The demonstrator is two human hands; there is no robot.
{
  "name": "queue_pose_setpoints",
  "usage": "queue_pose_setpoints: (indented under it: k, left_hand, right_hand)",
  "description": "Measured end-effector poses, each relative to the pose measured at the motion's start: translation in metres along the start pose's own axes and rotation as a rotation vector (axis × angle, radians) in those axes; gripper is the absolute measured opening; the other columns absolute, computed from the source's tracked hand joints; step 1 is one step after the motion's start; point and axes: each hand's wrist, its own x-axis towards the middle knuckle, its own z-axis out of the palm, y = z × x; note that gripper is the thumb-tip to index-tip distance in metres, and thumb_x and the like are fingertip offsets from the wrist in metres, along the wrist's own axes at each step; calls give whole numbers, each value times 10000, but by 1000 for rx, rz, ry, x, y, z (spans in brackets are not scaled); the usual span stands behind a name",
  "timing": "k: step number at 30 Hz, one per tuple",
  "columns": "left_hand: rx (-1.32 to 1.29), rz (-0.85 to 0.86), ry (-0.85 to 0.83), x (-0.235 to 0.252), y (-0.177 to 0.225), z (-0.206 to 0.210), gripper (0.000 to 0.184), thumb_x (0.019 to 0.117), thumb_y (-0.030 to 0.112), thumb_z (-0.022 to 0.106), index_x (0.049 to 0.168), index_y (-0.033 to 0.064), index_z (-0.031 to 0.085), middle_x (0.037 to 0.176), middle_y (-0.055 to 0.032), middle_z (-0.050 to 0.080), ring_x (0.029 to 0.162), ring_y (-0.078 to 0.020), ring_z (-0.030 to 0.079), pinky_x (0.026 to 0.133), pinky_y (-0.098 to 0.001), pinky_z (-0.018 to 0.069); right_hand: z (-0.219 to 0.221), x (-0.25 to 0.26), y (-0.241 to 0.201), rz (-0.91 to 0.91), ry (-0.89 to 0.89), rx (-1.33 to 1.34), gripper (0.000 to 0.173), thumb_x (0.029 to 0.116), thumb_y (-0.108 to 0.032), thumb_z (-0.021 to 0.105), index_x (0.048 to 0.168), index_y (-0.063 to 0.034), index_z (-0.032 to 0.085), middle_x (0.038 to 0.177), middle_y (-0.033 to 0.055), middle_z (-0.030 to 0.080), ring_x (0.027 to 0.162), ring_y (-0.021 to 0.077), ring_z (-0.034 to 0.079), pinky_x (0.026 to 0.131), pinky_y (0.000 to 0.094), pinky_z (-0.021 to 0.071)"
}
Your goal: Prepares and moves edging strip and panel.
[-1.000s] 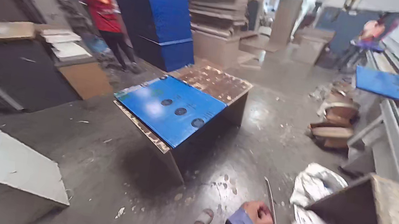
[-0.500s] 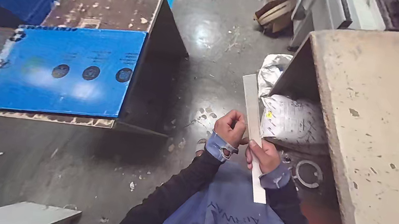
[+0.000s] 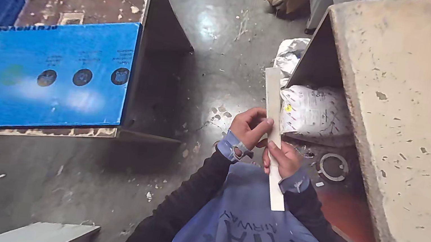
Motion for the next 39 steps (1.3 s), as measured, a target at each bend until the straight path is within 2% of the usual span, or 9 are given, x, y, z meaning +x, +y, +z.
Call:
queue_pose_setpoints:
  k: [3,5,7,10,13,19,24,30,39]
  left_hand:
    - [-37,-20,-14,-5,0,-5,188,1024,163,600,1187,87,650,849,-47,707,649,-117,663,585,-279,585]
    - [-24,23,-29,-5,2,-9,170,1002,138,628,1163,93,660,771,-44,694,557,-108,633,507,-259,563]
    - [86,67,-67,-3,12,-10,155,1000,128,640,1134,60,675,752,-52,697,546,-118,633,508,-275,570]
    - [237,96,-85,3,24,-5,164,1006,141,640,1108,29,702,764,-41,721,604,-114,680,575,-307,611]
    - [332,142,-99,3,31,3,149,1001,162,647,1070,46,709,750,-26,716,606,-101,678,584,-313,612]
    - [412,203,-72,2,33,14,164,992,172,644,1031,27,709,750,-34,719,615,-93,684,606,-315,616]
    - [481,229,-112,0,31,16,149,990,182,642,988,41,690,716,-23,692,585,-97,656,573,-325,594]
    - [458,226,-136,-4,30,24,140,978,166,654,994,31,687,741,-31,701,604,-98,669,587,-316,603]
    - [444,227,-132,-9,22,28,109,959,145,672,975,37,669,724,-22,691,601,-85,660,579,-294,593]
  right_hand:
    - [6,-3,-1,-26,33,-116,371,1072,-210,362,1131,27,641,622,-17,620,530,94,615,522,271,568]
    - [9,-1,0,-109,105,-237,347,1067,-237,384,1110,0,633,690,6,663,593,115,654,574,299,593]
    - [7,8,-3,-251,203,-354,299,1045,-204,435,1093,-10,658,777,41,700,648,140,686,597,337,618]
    - [4,18,-27,-408,326,-491,221,995,-117,525,1117,-13,677,837,18,704,691,79,669,624,293,598]
    - [-3,24,-52,-428,336,-399,195,990,-93,536,1118,-25,668,858,24,696,661,86,649,573,279,574]
    - [-12,34,-61,-420,301,-252,188,959,-106,561,1067,-26,693,834,13,717,660,92,666,598,286,588]
    - [-9,34,-54,-413,340,-55,166,921,-101,549,824,-127,682,720,-22,692,631,83,659,599,293,586]
    - [-6,35,-44,-459,428,101,190,850,-85,554,703,-182,624,675,-57,633,625,64,618,567,278,547]
    - [-13,38,-18,-566,419,118,169,846,-64,520,723,-156,592,669,-34,602,587,78,584,539,275,511]
